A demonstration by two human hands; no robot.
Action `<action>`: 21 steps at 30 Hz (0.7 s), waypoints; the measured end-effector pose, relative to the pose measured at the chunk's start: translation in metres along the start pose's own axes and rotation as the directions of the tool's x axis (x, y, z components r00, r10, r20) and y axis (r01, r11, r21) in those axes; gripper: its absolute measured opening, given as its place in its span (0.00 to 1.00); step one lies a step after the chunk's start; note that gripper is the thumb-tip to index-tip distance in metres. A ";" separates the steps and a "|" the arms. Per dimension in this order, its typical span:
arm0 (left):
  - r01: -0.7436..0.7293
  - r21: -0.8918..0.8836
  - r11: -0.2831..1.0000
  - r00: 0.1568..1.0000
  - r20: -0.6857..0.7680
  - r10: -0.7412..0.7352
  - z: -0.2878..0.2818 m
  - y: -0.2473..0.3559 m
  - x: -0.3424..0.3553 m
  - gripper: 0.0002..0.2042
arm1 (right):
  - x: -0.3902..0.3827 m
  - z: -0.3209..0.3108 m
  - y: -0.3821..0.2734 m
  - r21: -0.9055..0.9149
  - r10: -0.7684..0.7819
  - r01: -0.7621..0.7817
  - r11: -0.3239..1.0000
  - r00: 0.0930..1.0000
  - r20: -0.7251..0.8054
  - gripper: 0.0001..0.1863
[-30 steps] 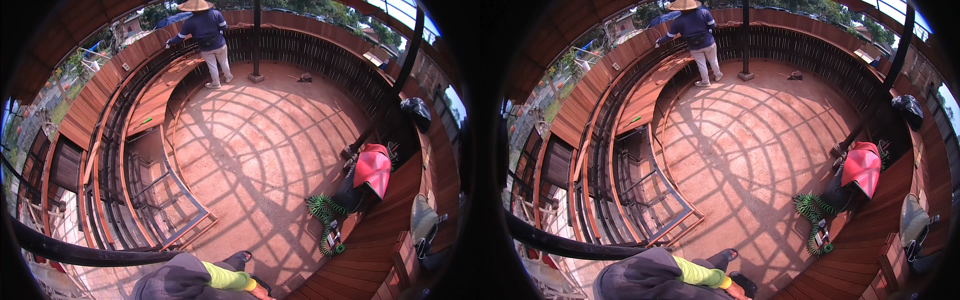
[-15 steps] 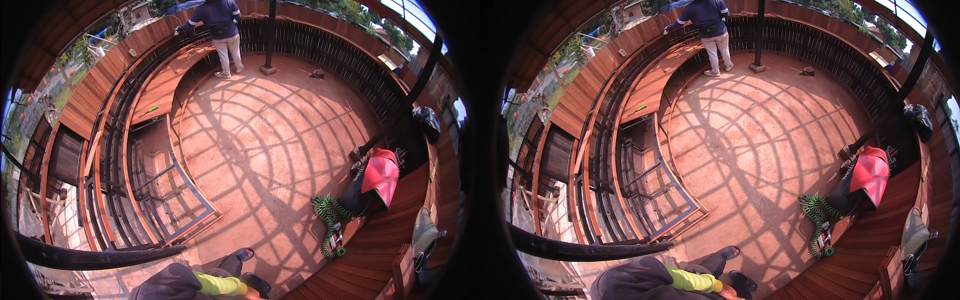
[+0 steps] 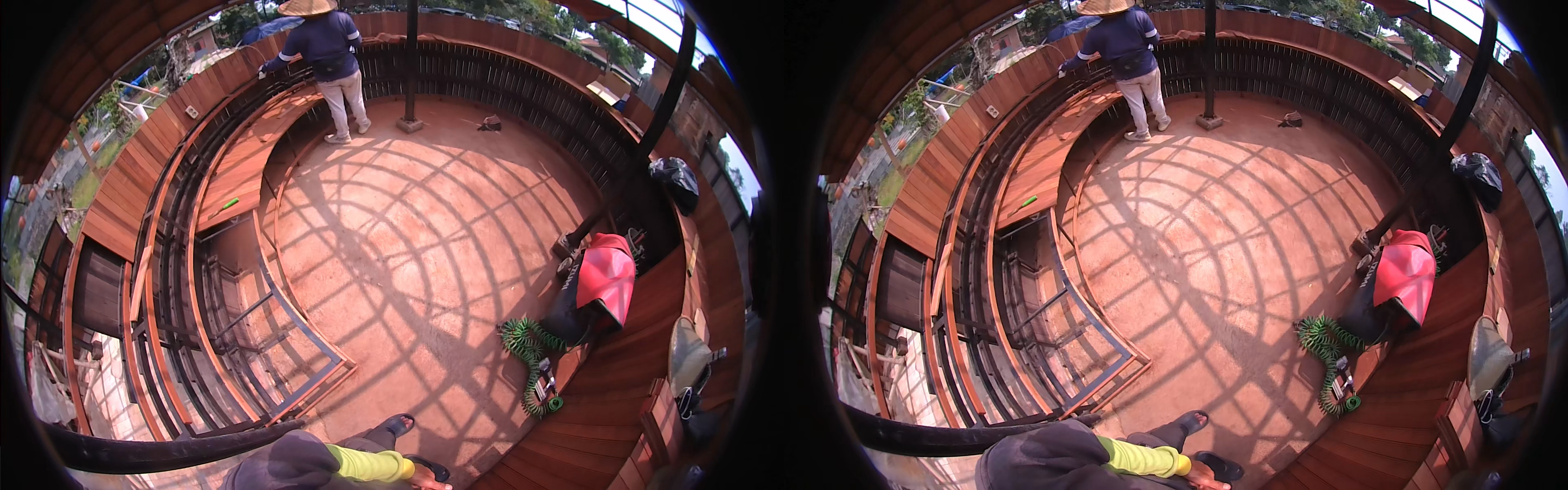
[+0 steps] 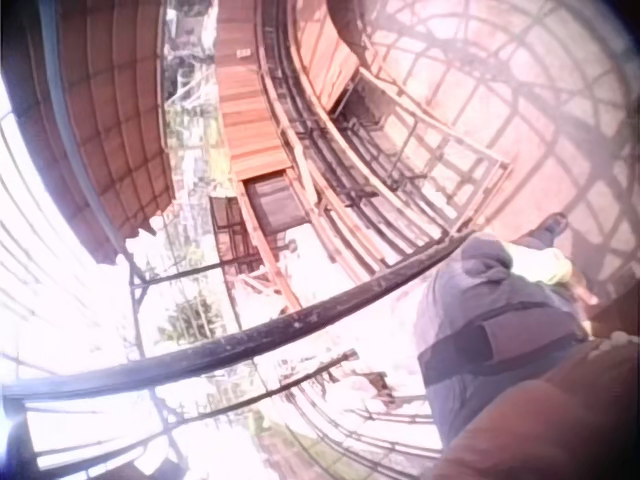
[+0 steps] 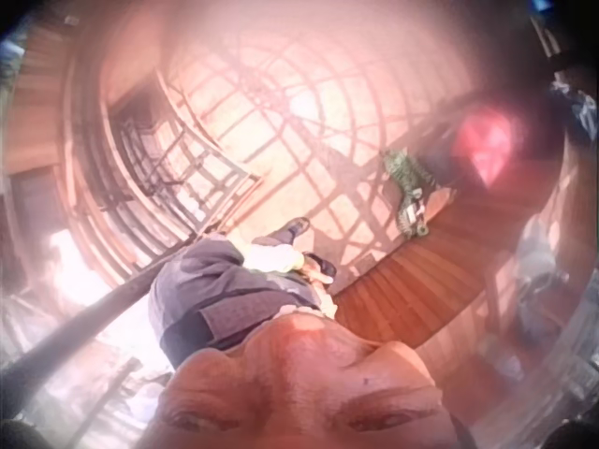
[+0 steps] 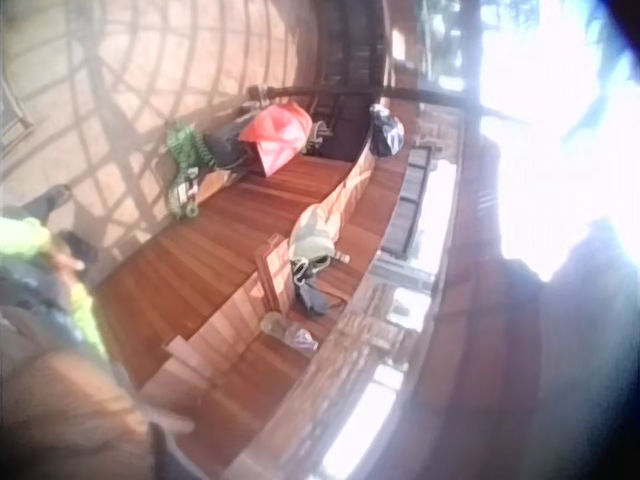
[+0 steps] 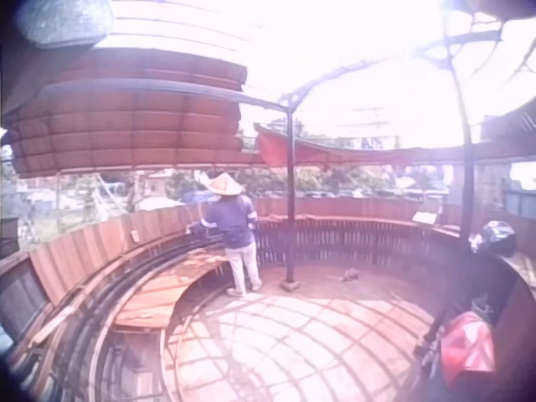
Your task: The person installs wooden planks onto a curved wooden structure. They position a plank, mark it with a pen, and use a metal square to measure and mark another plank. The person also uses a sanding block to smooth the edges of a plank.
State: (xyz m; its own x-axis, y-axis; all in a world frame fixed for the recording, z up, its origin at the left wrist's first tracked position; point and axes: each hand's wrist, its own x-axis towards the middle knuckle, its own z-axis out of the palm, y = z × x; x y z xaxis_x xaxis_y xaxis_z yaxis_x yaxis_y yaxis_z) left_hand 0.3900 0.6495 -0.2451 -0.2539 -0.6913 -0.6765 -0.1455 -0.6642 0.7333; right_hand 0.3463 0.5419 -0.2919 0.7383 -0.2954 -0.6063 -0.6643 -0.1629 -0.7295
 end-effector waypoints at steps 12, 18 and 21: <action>-0.045 0.130 0.991 0.997 -0.057 0.052 -0.029 0.002 0.021 0.30 | 0.002 -0.009 -0.009 -0.045 0.017 -0.017 0.999 1.000 -0.010 0.15; -0.017 0.237 0.971 0.994 -0.101 0.043 -0.033 0.002 0.042 0.27 | -0.002 -0.028 0.003 -0.037 -0.018 0.017 0.999 1.000 -0.004 0.14; -0.014 0.334 0.942 0.992 -0.113 0.055 -0.025 0.011 0.068 0.25 | -0.013 -0.045 0.024 -0.011 -0.013 0.012 1.000 1.000 -0.027 0.14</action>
State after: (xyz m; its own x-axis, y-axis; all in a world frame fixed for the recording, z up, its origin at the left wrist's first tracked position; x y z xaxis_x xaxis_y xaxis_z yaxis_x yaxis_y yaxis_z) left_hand 0.3950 0.5881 -0.2850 -0.1516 -0.7543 -0.6388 -0.4534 -0.5212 0.7231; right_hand 0.3153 0.4994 -0.2868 0.7432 -0.3185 -0.5885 -0.6565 -0.1769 -0.7333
